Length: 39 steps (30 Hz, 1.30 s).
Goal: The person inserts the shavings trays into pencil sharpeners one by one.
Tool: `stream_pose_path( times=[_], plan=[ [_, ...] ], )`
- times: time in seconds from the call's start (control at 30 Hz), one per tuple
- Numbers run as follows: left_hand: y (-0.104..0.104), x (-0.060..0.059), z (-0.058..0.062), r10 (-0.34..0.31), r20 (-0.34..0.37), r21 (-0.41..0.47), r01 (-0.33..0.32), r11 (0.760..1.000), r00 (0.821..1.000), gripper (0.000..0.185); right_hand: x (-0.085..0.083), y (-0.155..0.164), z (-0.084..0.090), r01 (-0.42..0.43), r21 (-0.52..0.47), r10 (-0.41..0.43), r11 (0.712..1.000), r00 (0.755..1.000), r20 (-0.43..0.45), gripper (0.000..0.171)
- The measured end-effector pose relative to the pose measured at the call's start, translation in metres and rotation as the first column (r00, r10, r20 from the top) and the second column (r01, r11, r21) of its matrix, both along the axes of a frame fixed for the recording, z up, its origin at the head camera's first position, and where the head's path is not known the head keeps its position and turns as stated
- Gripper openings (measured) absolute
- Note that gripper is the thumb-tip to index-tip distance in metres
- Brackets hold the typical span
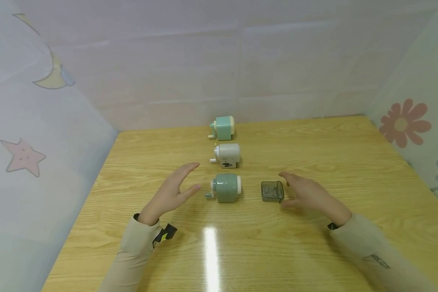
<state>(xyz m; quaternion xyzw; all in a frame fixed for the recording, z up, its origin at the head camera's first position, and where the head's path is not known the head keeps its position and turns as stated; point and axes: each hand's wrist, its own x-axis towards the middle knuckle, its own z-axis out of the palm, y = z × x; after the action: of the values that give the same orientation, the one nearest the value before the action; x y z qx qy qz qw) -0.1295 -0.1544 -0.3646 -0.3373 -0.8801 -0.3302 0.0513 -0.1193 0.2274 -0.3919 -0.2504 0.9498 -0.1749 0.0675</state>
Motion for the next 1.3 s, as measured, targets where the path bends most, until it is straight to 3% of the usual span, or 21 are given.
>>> stream_pose_path(
  times=[0.37, 0.7, 0.97, 1.3],
  plan=[
    [0.004, 0.003, -0.003, -0.025, -0.008, -0.011, 0.025, 1.000, 1.000, 0.055, -0.010, -0.011, -0.006, -0.021, 0.031, 0.017, 0.999, 0.994, 0.109, 0.084],
    [0.023, 0.003, -0.016, -0.064, -0.101, -0.031, 0.061, 0.998, 0.993, 0.045, -0.011, -0.013, -0.009, -0.025, 0.039, 0.022, 0.999, 0.997, 0.073, 0.073],
    [0.031, -0.008, -0.026, -0.075, -0.094, -0.083, 0.067, 0.994, 0.993, 0.043, -0.011, -0.012, -0.011, -0.021, 0.035, 0.019, 0.999, 0.999, 0.047, 0.066],
    [0.037, -0.015, -0.033, -0.093, -0.049, -0.059, 0.090, 0.994, 0.994, 0.043, -0.012, -0.011, -0.012, -0.023, 0.001, 0.023, 1.000, 0.999, 0.043, 0.065]
  ],
)
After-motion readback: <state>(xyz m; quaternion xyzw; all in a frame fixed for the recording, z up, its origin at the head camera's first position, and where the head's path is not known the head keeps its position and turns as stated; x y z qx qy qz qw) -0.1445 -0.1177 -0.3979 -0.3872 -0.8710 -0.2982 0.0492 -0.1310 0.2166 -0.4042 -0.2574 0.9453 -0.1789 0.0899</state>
